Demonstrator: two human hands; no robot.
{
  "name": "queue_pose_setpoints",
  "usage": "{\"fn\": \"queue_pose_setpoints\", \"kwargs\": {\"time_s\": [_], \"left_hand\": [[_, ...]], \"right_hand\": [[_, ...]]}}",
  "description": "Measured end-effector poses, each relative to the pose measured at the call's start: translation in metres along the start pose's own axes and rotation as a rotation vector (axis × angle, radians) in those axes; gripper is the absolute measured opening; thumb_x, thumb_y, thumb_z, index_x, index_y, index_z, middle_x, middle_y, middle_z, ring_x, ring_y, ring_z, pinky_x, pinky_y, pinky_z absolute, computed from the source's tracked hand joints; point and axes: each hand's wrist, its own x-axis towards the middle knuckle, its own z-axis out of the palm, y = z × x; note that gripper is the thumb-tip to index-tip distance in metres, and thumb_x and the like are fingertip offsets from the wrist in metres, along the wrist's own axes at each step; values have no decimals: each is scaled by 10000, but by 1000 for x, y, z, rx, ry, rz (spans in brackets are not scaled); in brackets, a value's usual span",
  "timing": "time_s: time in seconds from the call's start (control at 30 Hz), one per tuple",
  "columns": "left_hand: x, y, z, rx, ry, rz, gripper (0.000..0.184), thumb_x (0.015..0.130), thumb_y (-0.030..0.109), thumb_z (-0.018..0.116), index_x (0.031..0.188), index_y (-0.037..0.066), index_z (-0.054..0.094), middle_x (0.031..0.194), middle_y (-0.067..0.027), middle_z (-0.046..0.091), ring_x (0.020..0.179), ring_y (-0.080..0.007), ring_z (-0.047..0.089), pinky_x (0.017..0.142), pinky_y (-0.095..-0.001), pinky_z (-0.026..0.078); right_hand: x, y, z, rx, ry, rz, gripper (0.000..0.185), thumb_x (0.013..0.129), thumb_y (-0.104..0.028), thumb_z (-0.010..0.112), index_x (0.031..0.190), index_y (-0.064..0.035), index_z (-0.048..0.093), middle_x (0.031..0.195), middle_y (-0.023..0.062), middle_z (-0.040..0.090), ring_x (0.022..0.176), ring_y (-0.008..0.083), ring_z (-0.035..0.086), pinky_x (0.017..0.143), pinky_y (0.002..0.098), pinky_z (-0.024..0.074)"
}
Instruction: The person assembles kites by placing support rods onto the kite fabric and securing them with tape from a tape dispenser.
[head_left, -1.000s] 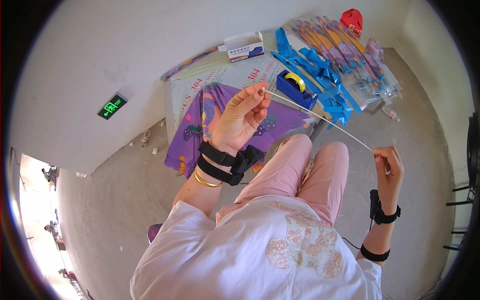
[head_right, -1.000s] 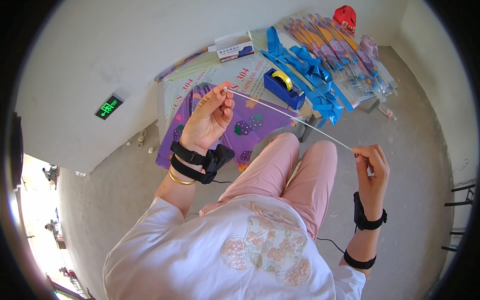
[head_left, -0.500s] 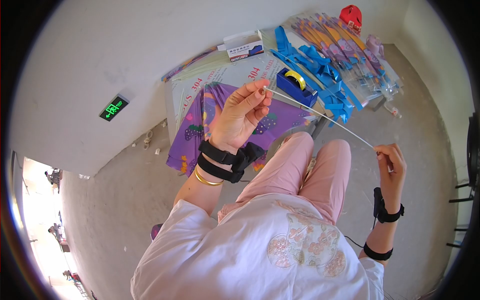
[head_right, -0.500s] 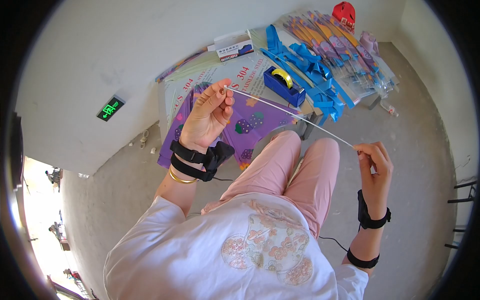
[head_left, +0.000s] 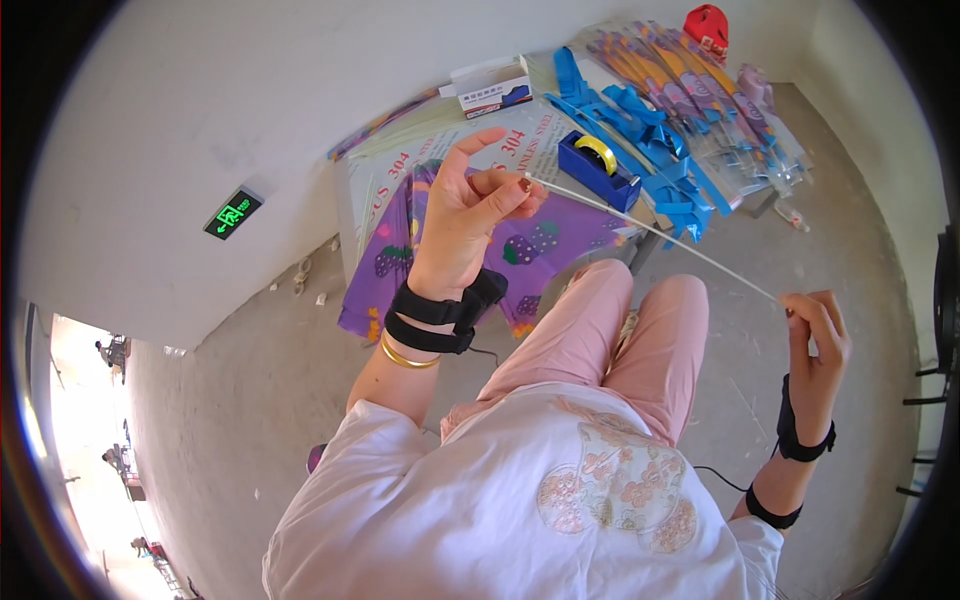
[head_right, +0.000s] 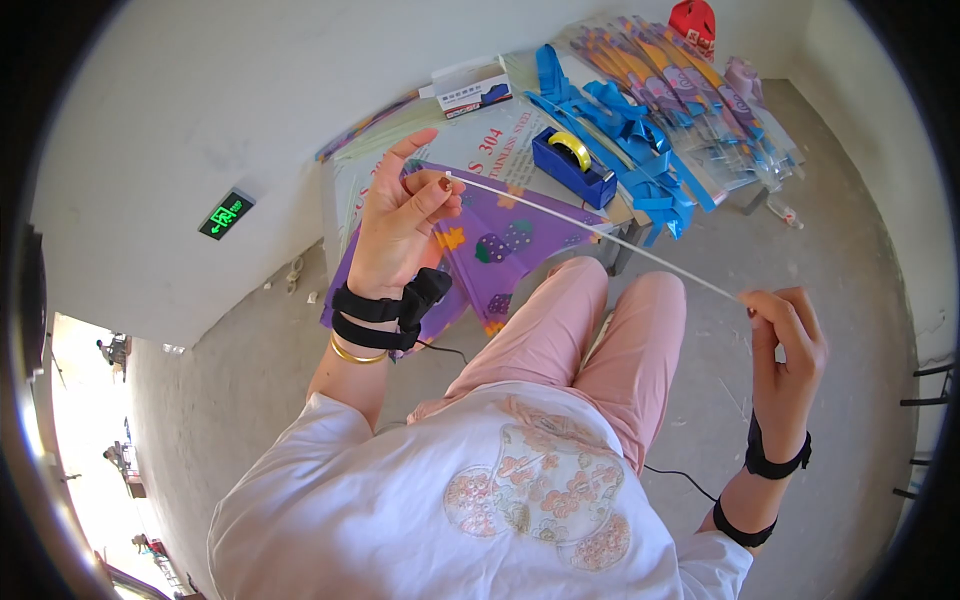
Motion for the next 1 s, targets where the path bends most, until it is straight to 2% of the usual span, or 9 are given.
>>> {"fn": "queue_pose_setpoints", "kwargs": {"time_s": [0.13,0.33,0.4,0.43,0.53,0.63,0.77,0.8,1.0], "left_hand": [[-3,-2,3,29,-17,0,584,921,34,684,1433,46,404,966,-88,706,862,-152,680,781,-268,559],[5,-18,-1,-75,-54,-85,572,910,15,691,1401,32,398,983,-132,708,909,-194,696,802,-304,575],[7,-25,-8,-87,10,-145,542,938,72,675,1420,41,429,993,-87,697,847,-127,678,773,-251,570],[8,-28,-14,-86,12,-151,542,938,72,675,1420,41,429,993,-87,697,847,-127,678,773,-251,570],[11,-44,-36,-77,14,-228,412,951,95,667,1334,48,526,1008,-77,699,849,-111,679,757,-231,576],[11,-72,-53,-331,23,-374,108,951,114,673,1050,70,674,993,-60,705,857,-113,686,733,-224,584],[13,-110,-64,-522,144,-440,101,956,98,657,1038,46,683,998,-66,717,827,-109,693,747,-228,592],[14,-117,-67,-554,194,-458,102,948,97,668,1031,41,685,989,-62,716,824,-111,693,737,-228,592],[15,-146,-89,-721,350,-573,108,918,80,702,1008,26,681,947,-50,701,823,-127,679,732,-230,591]], "right_hand": [[0,6,5,226,-218,138,179,885,109,549,946,-12,666,815,79,553,705,162,531,611,256,396],[12,5,44,279,-181,184,153,883,94,536,956,18,648,812,88,565,701,170,528,631,267,417],[13,9,56,283,-157,184,149,882,90,539,958,20,646,812,92,570,702,171,530,632,272,424],[15,10,61,280,-180,177,148,880,89,537,959,23,644,812,96,574,702,174,533,634,277,429],[18,18,69,335,-280,182,139,877,82,535,952,29,640,812,105,584,701,179,541,637,286,439],[21,22,80,394,-349,224,129,873,75,532,936,36,637,812,110,593,702,181,549,637,288,443],[21,24,104,407,-365,296,117,870,62,536,925,40,636,817,123,615,725,209,575,654,306,454],[20,27,114,386,-375,269,113,870,51,544,933,40,637,825,145,623,745,248,587,680,331,463],[25,34,147,365,-449,260,87,873,36,552,913,33,629,824,171,632,747,301,602,690,356,475]]}}
